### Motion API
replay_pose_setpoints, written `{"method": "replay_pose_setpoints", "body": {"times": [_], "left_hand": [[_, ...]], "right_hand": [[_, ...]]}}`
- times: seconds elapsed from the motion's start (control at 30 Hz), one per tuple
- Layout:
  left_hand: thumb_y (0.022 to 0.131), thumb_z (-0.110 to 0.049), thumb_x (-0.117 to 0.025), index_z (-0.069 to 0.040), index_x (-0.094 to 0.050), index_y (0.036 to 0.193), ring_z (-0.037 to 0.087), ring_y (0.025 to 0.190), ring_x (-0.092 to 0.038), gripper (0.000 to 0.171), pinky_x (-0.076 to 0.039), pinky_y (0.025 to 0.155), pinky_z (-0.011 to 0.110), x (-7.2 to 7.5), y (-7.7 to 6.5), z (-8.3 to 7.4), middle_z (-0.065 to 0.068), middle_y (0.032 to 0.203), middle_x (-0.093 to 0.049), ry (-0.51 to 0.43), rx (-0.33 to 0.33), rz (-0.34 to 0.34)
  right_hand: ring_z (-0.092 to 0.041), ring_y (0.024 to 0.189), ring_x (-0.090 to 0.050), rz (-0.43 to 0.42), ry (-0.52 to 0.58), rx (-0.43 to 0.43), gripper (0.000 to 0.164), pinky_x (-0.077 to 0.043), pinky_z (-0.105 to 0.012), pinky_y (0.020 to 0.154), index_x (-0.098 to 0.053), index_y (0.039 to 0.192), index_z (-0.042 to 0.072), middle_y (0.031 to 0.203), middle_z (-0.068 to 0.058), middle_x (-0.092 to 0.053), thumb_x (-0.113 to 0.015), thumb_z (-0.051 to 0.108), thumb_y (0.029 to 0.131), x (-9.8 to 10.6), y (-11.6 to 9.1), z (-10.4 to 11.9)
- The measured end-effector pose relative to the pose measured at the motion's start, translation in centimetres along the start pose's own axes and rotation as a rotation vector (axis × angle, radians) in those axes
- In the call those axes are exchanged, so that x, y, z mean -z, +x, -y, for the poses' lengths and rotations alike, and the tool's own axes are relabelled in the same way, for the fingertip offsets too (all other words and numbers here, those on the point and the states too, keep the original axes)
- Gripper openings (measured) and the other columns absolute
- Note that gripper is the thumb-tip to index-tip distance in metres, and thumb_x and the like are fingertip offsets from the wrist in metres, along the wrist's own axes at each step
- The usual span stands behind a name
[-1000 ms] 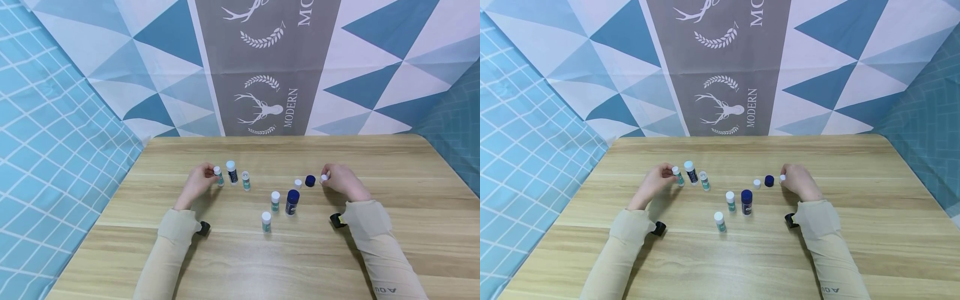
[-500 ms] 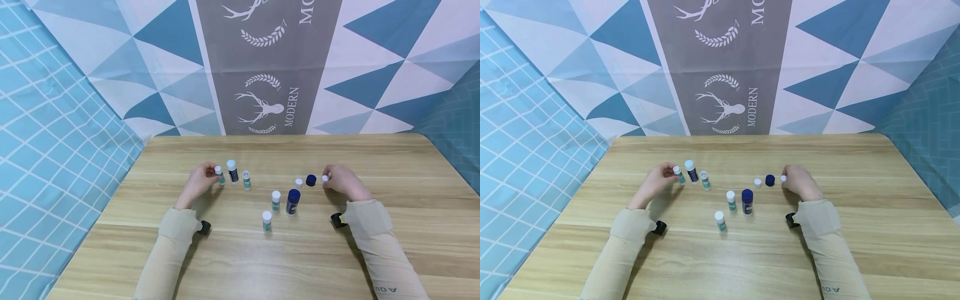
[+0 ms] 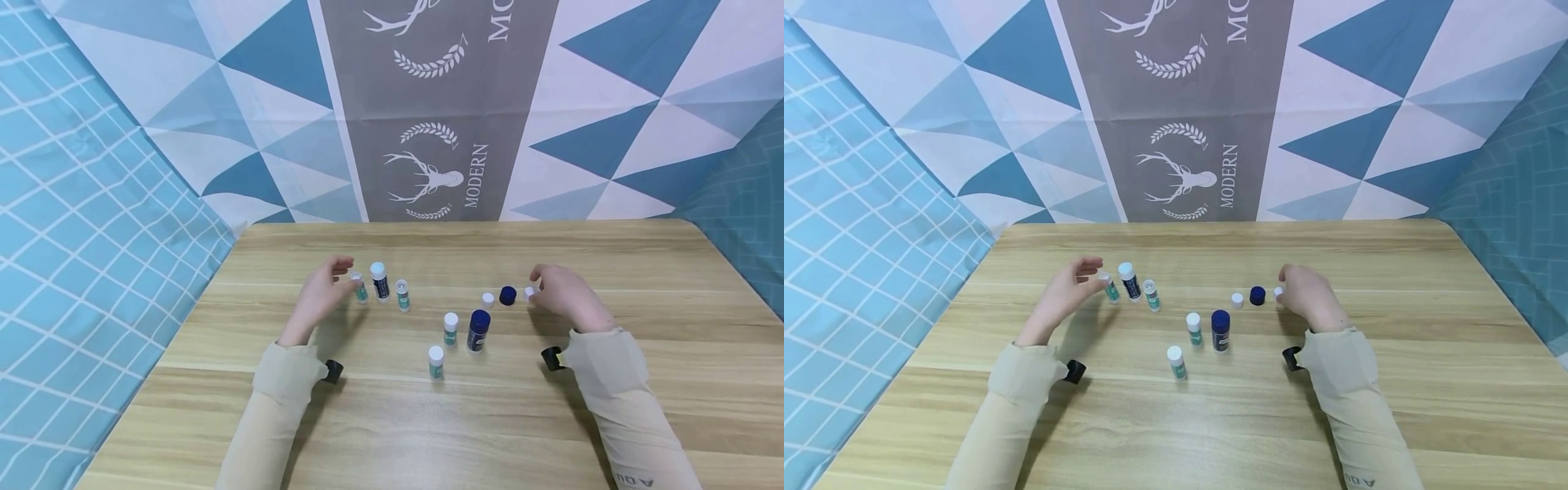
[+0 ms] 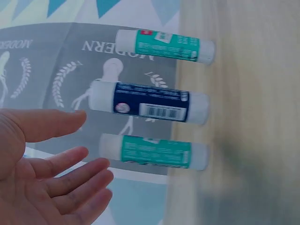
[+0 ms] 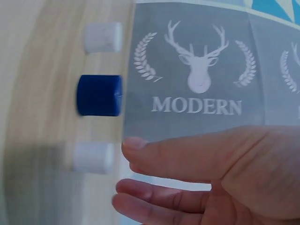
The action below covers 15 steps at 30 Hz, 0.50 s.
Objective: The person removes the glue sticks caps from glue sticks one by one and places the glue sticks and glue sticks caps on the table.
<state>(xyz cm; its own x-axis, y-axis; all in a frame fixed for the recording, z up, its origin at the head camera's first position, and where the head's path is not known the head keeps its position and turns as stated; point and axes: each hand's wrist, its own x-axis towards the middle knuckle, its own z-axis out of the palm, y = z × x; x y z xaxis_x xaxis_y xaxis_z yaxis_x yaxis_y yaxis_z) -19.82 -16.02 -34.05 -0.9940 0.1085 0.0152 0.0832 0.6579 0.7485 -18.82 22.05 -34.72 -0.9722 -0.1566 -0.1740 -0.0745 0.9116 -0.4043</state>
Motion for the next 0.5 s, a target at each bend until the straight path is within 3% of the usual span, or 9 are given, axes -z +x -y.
{"method": "replay_pose_setpoints", "body": {"times": [0.23,0.37,0.5], "left_hand": [[0.085,-0.019,-0.062,-0.005,-0.048,0.126,0.032,0.12,-0.043,0.045,-0.035,0.099,0.047,1.0,-0.6,-1.1,0.013,0.13,-0.049,0.063,-0.062,-0.112],[0.085,-0.017,-0.063,-0.007,-0.054,0.121,0.031,0.117,-0.046,0.038,-0.037,0.097,0.047,1.0,-1.2,-1.9,0.011,0.126,-0.052,0.117,-0.145,-0.194],[0.082,-0.01,-0.064,-0.005,-0.06,0.112,0.03,0.111,-0.051,0.03,-0.04,0.093,0.046,0.6,-2.0,-2.9,0.013,0.116,-0.058,0.166,-0.276,-0.29]], "right_hand": [[-0.037,0.092,-0.053,-0.201,-0.1,0.074,0.027,-0.039,-0.052,0.077,-0.057,0.11,-0.005,0.101,-0.024,-0.055,-0.056,0.002,0.084,1.0,-1.3,1.8],[-0.034,0.09,-0.054,-0.23,-0.095,0.128,0.025,-0.037,-0.051,0.078,-0.059,0.11,-0.002,0.099,-0.021,-0.057,-0.056,0.005,0.085,1.5,-1.9,3.1],[-0.029,0.089,-0.057,-0.232,-0.073,0.202,0.023,-0.039,-0.05,0.079,-0.061,0.107,0.001,0.097,-0.016,-0.061,-0.058,0.011,0.086,1.6,-2.6,4.3]]}}
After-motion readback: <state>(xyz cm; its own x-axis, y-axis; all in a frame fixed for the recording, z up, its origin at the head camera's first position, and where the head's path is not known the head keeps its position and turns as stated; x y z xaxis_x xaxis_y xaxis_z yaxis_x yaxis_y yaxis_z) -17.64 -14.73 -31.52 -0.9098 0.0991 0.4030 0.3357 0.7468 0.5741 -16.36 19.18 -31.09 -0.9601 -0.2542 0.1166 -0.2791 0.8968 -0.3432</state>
